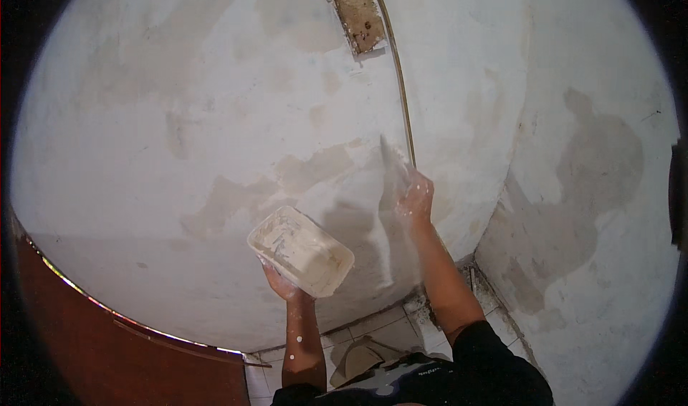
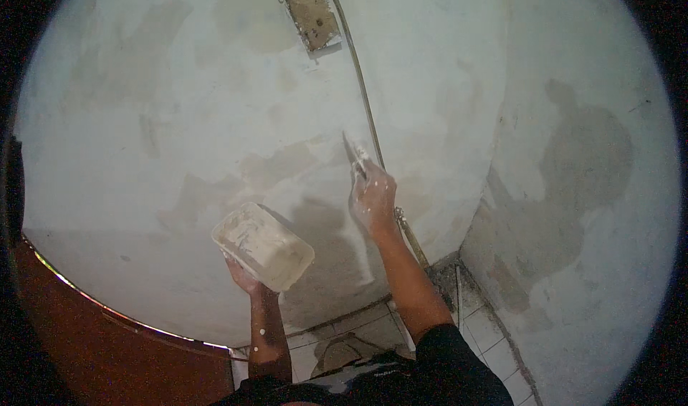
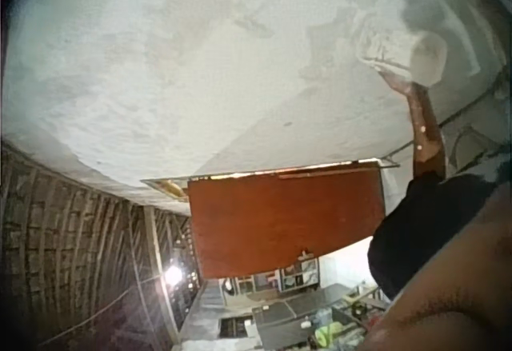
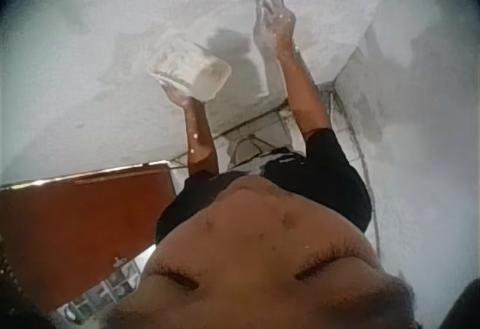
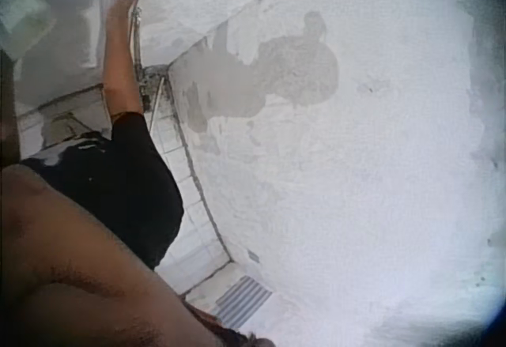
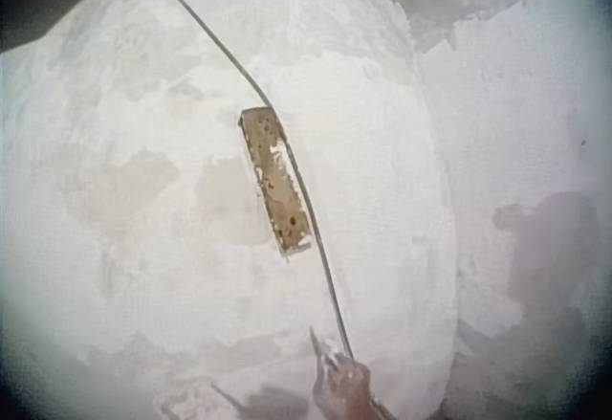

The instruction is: The person is applying plaster to a wall using a putty knife and a plastic container of plaster mix.

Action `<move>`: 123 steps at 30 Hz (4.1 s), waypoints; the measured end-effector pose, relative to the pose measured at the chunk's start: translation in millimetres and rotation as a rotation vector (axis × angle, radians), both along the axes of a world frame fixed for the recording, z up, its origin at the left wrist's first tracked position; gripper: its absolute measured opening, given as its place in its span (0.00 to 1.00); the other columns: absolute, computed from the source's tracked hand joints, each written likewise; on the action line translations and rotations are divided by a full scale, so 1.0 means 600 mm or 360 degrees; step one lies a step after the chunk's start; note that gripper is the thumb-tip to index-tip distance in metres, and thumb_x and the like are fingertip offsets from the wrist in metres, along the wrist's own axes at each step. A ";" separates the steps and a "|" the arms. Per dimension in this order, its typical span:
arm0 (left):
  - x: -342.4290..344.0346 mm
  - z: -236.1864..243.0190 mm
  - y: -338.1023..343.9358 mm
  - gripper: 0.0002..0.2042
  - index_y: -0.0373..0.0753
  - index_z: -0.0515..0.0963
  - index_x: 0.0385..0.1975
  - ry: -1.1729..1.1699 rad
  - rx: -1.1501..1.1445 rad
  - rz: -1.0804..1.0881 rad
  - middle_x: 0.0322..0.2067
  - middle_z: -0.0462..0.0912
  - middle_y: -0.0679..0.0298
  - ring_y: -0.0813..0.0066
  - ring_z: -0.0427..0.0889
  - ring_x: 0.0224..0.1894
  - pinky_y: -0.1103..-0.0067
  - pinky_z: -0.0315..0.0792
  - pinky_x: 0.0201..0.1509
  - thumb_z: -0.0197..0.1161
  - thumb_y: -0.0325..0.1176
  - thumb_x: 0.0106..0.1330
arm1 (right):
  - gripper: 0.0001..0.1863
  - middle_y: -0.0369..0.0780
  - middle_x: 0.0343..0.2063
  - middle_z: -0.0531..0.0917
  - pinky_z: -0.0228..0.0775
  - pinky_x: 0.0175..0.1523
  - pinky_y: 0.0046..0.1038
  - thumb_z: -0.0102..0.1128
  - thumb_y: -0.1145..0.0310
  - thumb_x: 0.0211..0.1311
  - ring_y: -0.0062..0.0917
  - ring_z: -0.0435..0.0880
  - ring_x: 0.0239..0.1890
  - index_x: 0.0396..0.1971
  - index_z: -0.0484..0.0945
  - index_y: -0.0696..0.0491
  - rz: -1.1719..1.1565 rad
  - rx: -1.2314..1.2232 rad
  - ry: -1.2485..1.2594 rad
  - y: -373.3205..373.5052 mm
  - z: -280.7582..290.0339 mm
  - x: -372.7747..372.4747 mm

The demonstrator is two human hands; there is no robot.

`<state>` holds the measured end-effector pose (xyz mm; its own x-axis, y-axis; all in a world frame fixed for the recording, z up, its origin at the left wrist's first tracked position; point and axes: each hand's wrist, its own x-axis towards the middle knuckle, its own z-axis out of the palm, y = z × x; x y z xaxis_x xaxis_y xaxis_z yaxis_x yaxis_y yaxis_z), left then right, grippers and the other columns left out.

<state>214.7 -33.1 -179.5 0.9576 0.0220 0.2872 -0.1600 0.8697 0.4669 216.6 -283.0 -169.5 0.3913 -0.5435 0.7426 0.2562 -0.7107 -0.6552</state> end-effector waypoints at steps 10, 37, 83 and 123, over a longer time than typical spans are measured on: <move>0.005 -0.013 0.005 0.26 0.41 0.58 0.59 0.0168 0.0152 0.0142 0.55 0.64 0.56 0.56 0.66 0.56 0.61 0.65 0.57 0.33 0.52 0.67 | 0.15 0.49 0.38 0.80 0.71 0.39 0.36 0.56 0.77 0.46 0.37 0.81 0.35 0.38 0.76 0.57 0.0151 -0.0093 -0.0140 0.060 -0.097 0.042; -0.012 0.019 0.049 0.25 0.37 0.57 0.58 -0.0007 0.0544 -0.0259 0.52 0.67 0.57 0.64 0.68 0.53 0.68 0.63 0.57 0.42 0.47 0.68 | 0.20 0.38 0.44 0.77 0.72 0.46 0.19 0.49 0.67 0.62 0.18 0.76 0.46 0.51 0.68 0.63 0.2073 0.2386 0.0178 0.199 -0.094 -0.135; 0.025 0.036 0.074 0.26 0.36 0.58 0.57 -0.0169 0.0522 -0.0300 0.50 0.68 0.54 0.60 0.72 0.49 0.67 0.70 0.51 0.41 0.49 0.66 | 0.14 0.37 0.38 0.75 0.71 0.43 0.21 0.52 0.78 0.57 0.17 0.75 0.39 0.44 0.65 0.58 0.1141 0.1520 -0.0604 0.212 -0.055 -0.089; 0.060 0.013 0.002 0.27 0.37 0.56 0.58 0.0032 0.0572 -0.0213 0.51 0.66 0.55 0.61 0.69 0.51 0.67 0.66 0.54 0.41 0.50 0.66 | 0.26 0.45 0.42 0.76 0.66 0.49 0.36 0.58 0.84 0.42 0.40 0.74 0.45 0.46 0.67 0.54 0.0490 -0.0283 -0.0168 0.193 -0.139 -0.055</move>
